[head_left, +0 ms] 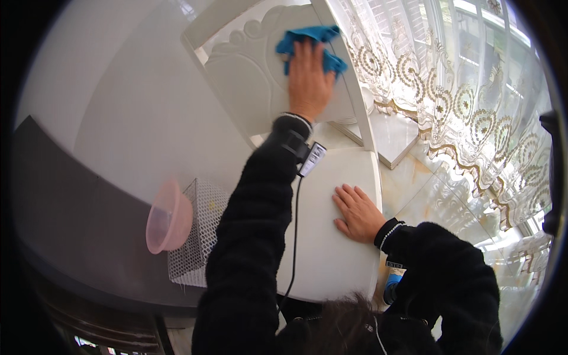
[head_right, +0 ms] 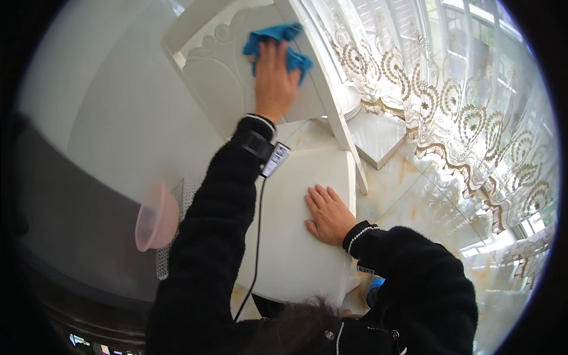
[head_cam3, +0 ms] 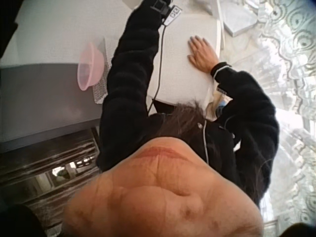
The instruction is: The person wipes a white plastic chair with a blue cloth, moving around the room to clean different surfaces. They also briefly lift a small round mat and wipe the chair seat and backrest.
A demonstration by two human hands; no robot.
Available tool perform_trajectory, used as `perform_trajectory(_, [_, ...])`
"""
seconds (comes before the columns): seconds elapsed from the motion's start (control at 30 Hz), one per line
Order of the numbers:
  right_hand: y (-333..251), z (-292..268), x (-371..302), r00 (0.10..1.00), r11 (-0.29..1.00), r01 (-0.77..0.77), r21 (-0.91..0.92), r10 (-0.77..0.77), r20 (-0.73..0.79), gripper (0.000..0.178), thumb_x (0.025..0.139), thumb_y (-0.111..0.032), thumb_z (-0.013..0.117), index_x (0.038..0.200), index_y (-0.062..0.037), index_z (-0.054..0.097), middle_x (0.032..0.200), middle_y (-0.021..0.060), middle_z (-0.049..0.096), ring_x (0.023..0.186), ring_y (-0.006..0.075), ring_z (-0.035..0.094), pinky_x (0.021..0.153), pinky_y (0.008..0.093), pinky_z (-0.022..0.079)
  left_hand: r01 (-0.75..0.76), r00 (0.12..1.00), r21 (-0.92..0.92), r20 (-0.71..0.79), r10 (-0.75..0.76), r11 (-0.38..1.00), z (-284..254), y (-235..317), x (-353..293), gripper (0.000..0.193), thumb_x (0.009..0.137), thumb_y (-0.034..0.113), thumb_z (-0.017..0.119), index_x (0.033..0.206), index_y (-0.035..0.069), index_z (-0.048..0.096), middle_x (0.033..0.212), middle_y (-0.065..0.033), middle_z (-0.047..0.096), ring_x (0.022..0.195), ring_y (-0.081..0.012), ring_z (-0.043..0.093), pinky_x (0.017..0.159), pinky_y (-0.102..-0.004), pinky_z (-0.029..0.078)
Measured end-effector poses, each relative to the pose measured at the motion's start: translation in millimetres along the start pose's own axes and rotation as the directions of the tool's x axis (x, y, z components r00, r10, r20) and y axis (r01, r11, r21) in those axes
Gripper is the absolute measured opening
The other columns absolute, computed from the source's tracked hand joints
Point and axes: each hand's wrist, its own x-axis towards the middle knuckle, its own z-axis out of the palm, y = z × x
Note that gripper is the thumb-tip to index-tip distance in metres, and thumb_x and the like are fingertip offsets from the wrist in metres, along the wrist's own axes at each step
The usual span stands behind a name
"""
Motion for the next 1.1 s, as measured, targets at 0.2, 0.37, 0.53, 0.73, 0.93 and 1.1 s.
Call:
perform_trajectory(0.2, [2,0,8,1.0,1.0,0.012,0.022,-0.013,0.028,0.06,0.09,-0.034,0.05,0.133,0.0076,0.044,0.142,0.0226,0.04,0.137,0.0355,0.031,0.115,0.0451,0.021,0.128,0.97,0.086,-0.22,-0.107,0.988,-20,-123,46,0.053,0.088,0.026,0.051,0.135,0.0,0.043,0.141,-0.0272,0.039,0.132,-0.0486,0.033,0.108,-0.0555,0.028])
perform_trajectory(0.37, [3,-2,9,1.0,0.999,0.002,0.042,-0.002,0.01,0.06,0.089,-0.035,0.05,0.132,0.0075,0.045,0.141,0.0226,0.04,0.136,0.0358,0.032,0.115,0.0455,0.022,0.395,0.877,0.012,-0.304,-0.373,0.919,-44,-210,17,0.051,0.091,0.024,0.042,0.132,-0.006,0.042,0.132,-0.0297,0.044,0.121,-0.0485,0.039,0.104,-0.0544,0.031])
perform_trajectory(0.53, [2,-5,6,1.0,1.0,0.014,0.018,-0.013,-0.013,0.06,0.088,-0.034,0.052,0.131,0.0076,0.046,0.139,0.022,0.042,0.134,0.0363,0.033,0.114,0.0455,0.023,0.588,0.782,0.007,-0.258,-0.567,0.809,-41,-224,-31,0.056,0.09,0.026,0.045,0.131,-0.011,0.04,0.134,-0.0318,0.041,0.123,-0.0485,0.038,0.105,-0.053,0.031])
perform_trajectory(0.73, [4,-8,0,0.999,1.0,-0.01,-0.001,0.01,0.051,0.059,0.09,-0.033,0.051,0.134,0.0063,0.043,0.143,0.0225,0.039,0.137,0.035,0.031,0.115,0.0449,0.021,0.412,0.88,0.017,-0.266,-0.393,0.911,4,-97,-35,0.061,0.087,0.028,0.054,0.134,-0.006,0.04,0.139,-0.0344,0.035,0.13,-0.0497,0.032,0.107,-0.0558,0.027])
perform_trajectory(0.93, [10,-7,-5,0.999,1.0,-0.029,0.013,0.029,-0.023,0.06,0.088,-0.033,0.052,0.132,0.0063,0.046,0.14,0.0217,0.042,0.135,0.0345,0.033,0.115,0.044,0.021,0.023,0.985,-0.07,-0.17,-0.035,0.997,26,25,34,0.061,0.089,0.04,0.058,0.134,0.001,0.044,0.144,-0.0277,0.034,0.133,-0.0504,0.029,0.107,-0.0567,0.026])
perform_trajectory(1.1, [5,1,4,0.998,0.998,0.04,0.037,-0.039,-0.045,0.06,0.089,-0.034,0.051,0.133,0.0064,0.045,0.141,0.0219,0.041,0.136,0.0343,0.033,0.115,0.0441,0.022,-0.141,0.972,-0.002,-0.193,0.138,0.99,7,-7,62,0.057,0.09,0.04,0.057,0.132,0.004,0.047,0.143,-0.0232,0.038,0.133,-0.0466,0.033,0.108,-0.055,0.028])
